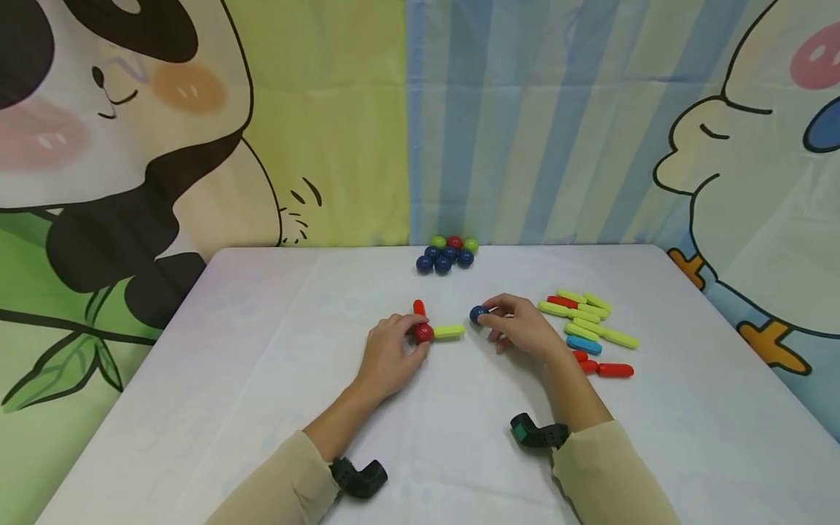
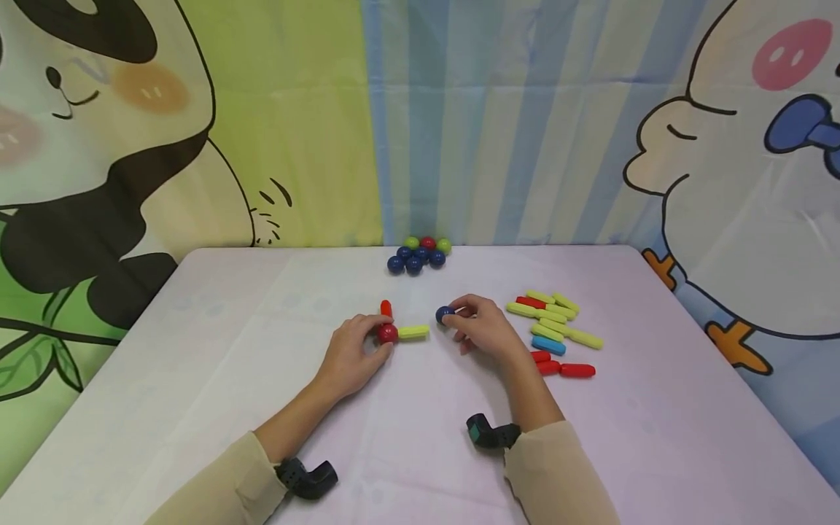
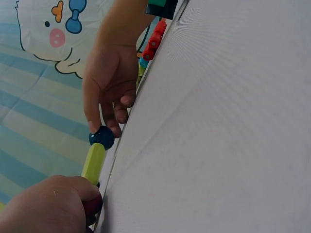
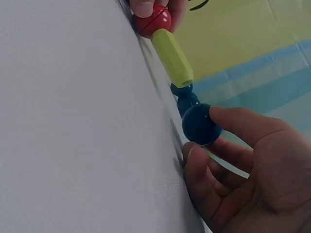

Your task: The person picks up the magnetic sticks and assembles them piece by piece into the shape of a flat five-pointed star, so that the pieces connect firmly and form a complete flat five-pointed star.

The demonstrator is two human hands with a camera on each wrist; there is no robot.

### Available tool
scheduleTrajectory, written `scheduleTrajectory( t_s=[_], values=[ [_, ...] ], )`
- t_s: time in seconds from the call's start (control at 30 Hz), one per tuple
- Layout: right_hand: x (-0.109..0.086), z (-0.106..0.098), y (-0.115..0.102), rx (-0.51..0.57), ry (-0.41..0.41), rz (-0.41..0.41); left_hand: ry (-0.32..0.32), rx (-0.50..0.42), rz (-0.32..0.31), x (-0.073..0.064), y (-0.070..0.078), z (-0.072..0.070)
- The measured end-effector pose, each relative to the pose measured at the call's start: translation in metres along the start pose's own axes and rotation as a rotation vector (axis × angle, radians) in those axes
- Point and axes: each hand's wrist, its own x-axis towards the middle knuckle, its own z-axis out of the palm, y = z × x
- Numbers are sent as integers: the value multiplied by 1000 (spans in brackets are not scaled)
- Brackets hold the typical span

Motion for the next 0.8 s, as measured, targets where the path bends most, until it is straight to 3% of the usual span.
scheduleTrajectory(
  t_s=[0.33, 0.8],
  values=[
    [-3, -4, -8, -155, -74, -46, 29, 3, 19, 1, 1, -3],
    [-4, -5, -5, -164, -109, -82, 20, 5, 18, 0, -1, 0]
  ],
)
